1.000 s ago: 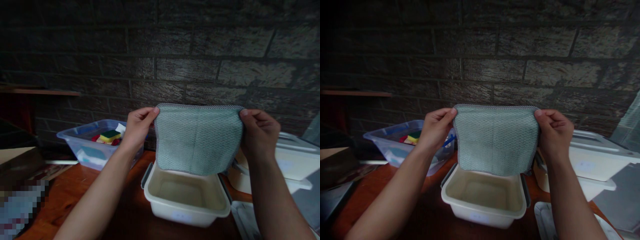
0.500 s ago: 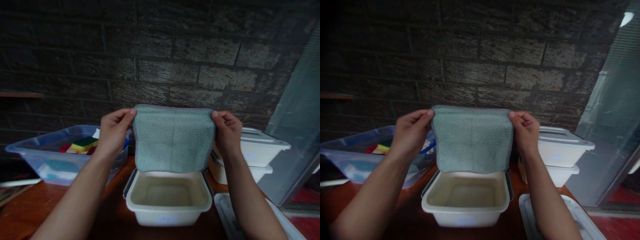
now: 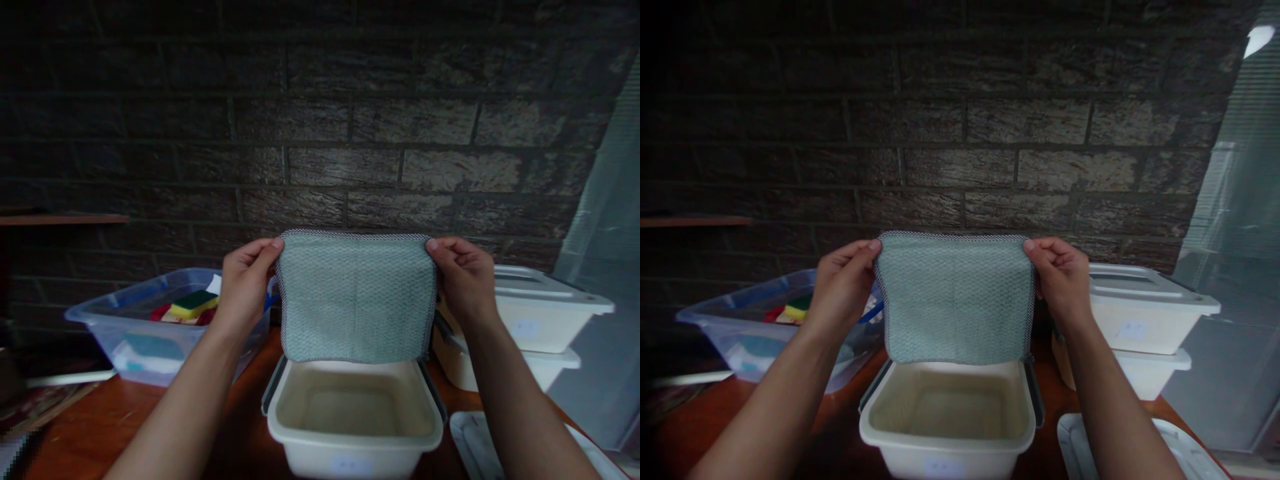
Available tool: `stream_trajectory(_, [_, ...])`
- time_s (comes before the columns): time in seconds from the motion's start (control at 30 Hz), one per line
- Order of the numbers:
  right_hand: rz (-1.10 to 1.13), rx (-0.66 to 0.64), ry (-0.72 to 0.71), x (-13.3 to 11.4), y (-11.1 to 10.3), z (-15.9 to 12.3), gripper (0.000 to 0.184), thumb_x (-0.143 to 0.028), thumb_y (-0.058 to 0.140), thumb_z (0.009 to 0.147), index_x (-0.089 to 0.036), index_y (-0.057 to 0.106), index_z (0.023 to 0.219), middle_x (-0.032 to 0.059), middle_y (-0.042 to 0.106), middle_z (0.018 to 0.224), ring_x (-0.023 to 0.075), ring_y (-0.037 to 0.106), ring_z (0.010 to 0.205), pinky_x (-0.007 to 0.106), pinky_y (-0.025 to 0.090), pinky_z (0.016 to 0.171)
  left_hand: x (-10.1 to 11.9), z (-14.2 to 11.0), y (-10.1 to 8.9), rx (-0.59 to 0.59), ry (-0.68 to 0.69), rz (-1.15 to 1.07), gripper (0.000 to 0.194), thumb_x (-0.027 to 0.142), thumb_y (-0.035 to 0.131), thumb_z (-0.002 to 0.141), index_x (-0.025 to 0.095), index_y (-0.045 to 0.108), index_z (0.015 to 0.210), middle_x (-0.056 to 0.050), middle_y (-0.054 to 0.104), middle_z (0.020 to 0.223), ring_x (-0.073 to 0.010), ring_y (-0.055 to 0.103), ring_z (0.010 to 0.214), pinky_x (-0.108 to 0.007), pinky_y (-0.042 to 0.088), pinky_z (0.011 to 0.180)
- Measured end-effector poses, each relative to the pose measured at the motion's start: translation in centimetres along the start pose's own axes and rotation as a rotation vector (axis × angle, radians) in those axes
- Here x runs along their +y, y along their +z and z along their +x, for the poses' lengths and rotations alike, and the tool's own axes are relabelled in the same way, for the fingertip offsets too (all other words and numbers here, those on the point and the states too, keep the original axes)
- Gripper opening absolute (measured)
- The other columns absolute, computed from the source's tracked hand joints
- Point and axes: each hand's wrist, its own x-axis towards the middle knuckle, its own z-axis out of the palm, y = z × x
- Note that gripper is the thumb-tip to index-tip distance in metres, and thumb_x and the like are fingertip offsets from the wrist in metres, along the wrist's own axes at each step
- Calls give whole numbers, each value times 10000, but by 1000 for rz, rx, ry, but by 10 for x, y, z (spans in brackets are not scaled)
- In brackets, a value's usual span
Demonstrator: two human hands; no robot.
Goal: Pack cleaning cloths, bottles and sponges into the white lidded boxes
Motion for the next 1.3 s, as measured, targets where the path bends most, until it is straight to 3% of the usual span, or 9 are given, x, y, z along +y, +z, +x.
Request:
stream_trajectory(0.37, [6, -36, 4, 0, 1, -1, 190, -401, 811, 824, -225, 744, 845, -34, 624, 613, 91, 441, 452, 212, 323, 398, 2, 1, -5, -71, -47, -58, 90, 215, 687, 820, 200, 677, 732, 11, 545, 699, -130, 500, 658, -242, 380, 597])
stream_trajectory(0.43, [-9, -64, -30, -2, 1, -2, 173, -394, 792, 846, -228, 747, 856, -24, 643, 658, 106, 487, 517, 221, 366, 458, -1, 0, -6, -174, -52, 30, 43, 194, 693, 811, 214, 707, 846, 7, 605, 769, -142, 549, 725, -242, 405, 643])
stream_trajectory(0.6, [-86, -269, -57, -6, 14, -13, 177, -401, 700, 934, -234, 711, 874, -21, 626, 713, 119, 503, 609, 236, 376, 541, 0, -22, 14, -564, -85, 284, 508, 279, 737, 862, 255, 614, 1354, -82, 700, 1226, -235, 640, 1108, -352, 475, 959])
stream_trajectory(0.7, [-103, -449, -48, -6, 25, -20, 193, -414, 664, 961, -232, 690, 902, -23, 576, 699, 122, 479, 610, 244, 362, 541, 1, -42, 36, -693, -100, 321, 662, 339, 781, 851, 284, 532, 1461, -99, 647, 1375, -263, 600, 1244, -406, 442, 1064])
stream_trajectory(0.87, [-65, -563, -1, -3, 33, -25, 217, -438, 652, 966, -231, 671, 906, -33, 543, 658, 121, 449, 572, 248, 338, 522, -10, -59, 60, -877, -101, 281, 234, 417, 654, 941, 195, 722, 969, -56, 711, 934, -227, 647, 895, -334, 496, 796])
stream_trajectory(0.93, [-47, -550, 26, 0, 31, -23, 213, -438, 666, 957, -230, 678, 910, -37, 555, 656, 114, 450, 559, 242, 329, 513, -16, -58, 60, -853, -136, 302, 323, 446, 602, 967, 183, 659, 788, -16, 621, 755, -176, 567, 720, -283, 430, 641])
stream_trajectory(1.03, [23, -593, 147, 5, 26, -19, 217, -430, 711, 924, -241, 684, 1027, -31, 655, 731, 112, 535, 578, 225, 376, 527, -18, -48, 50, -741, -230, 258, 350, 481, 598, 965, 185, 598, 778, 24, 528, 678, -126, 455, 600, -244, 317, 535])
stream_trajectory(1.2, [57, -968, 429, 23, 21, -18, 687, -323, 896, 733, -250, 584, 1340, -1, 755, 920, 165, 676, 734, 267, 504, 653, 0, -30, 27, -531, -325, 190, 318, 490, 636, 941, 184, 643, 856, 1, 610, 739, -129, 502, 623, -235, 343, 542])
stream_trajectory(1.3, [-11, -1196, 490, 39, 26, -21, 417, -324, 896, 727, -170, 727, 1075, 1, 740, 874, 146, 644, 722, 248, 476, 648, 10, -24, 18, -471, -338, 171, 305, 475, 657, 928, 185, 665, 830, -11, 657, 769, -146, 560, 663, -248, 406, 594])
